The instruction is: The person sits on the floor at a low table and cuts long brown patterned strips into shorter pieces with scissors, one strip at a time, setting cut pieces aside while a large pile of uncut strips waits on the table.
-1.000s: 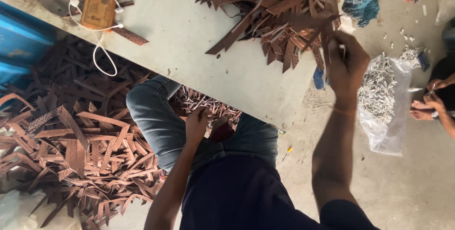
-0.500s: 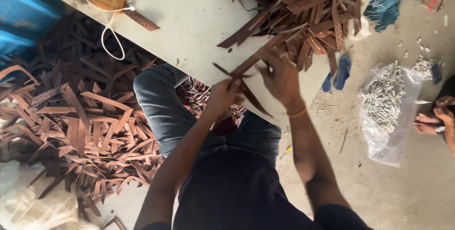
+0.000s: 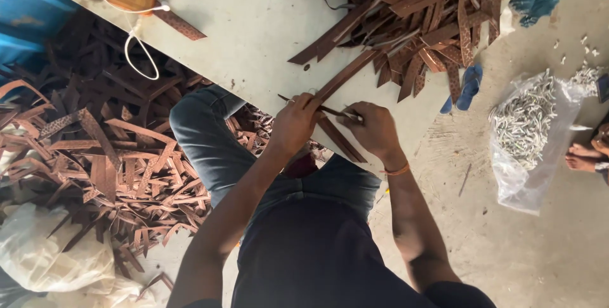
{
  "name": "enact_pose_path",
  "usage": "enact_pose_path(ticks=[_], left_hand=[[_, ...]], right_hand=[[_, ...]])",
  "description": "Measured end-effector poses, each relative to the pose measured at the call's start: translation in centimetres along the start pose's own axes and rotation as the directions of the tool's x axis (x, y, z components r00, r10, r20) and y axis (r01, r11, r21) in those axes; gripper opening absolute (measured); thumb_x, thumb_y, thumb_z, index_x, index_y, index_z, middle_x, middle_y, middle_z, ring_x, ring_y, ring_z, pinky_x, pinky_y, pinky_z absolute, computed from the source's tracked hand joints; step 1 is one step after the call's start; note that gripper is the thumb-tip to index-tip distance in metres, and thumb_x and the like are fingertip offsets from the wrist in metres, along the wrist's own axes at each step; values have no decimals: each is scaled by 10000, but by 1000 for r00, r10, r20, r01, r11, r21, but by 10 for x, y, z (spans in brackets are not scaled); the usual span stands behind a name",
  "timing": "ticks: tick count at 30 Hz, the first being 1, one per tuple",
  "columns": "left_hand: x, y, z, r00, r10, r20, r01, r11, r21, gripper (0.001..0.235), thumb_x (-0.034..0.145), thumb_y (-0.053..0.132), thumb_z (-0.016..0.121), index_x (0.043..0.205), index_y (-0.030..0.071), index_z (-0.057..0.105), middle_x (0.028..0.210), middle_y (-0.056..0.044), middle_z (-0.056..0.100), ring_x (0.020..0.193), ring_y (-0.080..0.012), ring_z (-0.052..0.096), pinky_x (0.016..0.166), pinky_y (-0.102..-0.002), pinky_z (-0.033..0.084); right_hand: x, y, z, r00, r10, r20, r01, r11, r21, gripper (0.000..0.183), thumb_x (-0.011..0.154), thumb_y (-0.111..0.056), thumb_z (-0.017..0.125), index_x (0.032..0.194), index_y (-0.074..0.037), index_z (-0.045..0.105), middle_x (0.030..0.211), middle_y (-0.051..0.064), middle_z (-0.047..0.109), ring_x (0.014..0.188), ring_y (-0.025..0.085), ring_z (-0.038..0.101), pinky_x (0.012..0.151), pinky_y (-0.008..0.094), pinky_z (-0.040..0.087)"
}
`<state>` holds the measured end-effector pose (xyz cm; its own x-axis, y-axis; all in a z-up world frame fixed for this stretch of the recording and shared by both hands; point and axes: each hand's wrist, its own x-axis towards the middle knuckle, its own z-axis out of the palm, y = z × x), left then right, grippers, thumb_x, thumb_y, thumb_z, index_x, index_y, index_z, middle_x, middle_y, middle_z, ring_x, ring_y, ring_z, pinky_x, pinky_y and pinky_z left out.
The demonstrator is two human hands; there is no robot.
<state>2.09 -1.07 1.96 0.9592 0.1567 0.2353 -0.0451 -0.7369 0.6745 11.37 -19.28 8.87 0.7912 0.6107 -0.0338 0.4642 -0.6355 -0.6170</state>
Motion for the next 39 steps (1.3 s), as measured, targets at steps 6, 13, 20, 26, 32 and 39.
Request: enact_pose_path(ticks=[6,13,20,26,32,39], left_hand=[[0,1,0,998,-49,-48,48,999,-11,350,808,49,723,1157,56,696,1147,-110,656,992,-361,668,801,-463,578],[8,9,-15,948,-318,31,315,914,-257,147,918,30,713,1063,50,722,1137,-104,707,867,-303,724,737,-428,578],[13,-1,-11,965,-255,55,261,937,-232,235,837,-76,622,1040,29,677,1078,-130,695,936,-333,722,776,-440,574],[26,-15,-14,957,-258,128,281,936,-210,115,931,-14,632,1035,20,668,951,-134,732,883,-350,723,742,-465,563],[21,-8,-15,964,-241,115,265,920,-289,67,984,95,660,1001,32,679,913,-139,745,829,-332,743,697,-452,574],[19,-8,-9,961,-246,124,265,949,-170,70,996,109,650,997,39,651,949,-148,729,838,-359,721,662,-469,560]], right_hand=[[-2,-31,28,998,53,41,-64,938,340,220,942,-229,769,1069,-53,731,784,148,705,708,270,678,649,351,529],[-19,-14,26,979,186,78,-195,972,129,444,915,-321,779,1153,13,608,775,163,701,688,281,700,611,374,535],[-18,-12,32,998,57,-6,-56,996,70,386,928,-341,781,1114,-25,658,756,128,676,635,287,678,587,387,520],[-9,-22,28,997,-30,-64,27,998,-56,402,909,-377,782,1045,-19,660,691,106,666,560,282,661,509,402,496],[-14,-9,36,1000,-23,1,23,987,-160,352,962,-365,732,940,-23,654,636,119,653,541,312,649,496,437,476],[-7,-15,39,999,2,48,10,970,-244,320,999,-320,658,901,-16,664,587,141,634,490,329,625,466,450,460]])
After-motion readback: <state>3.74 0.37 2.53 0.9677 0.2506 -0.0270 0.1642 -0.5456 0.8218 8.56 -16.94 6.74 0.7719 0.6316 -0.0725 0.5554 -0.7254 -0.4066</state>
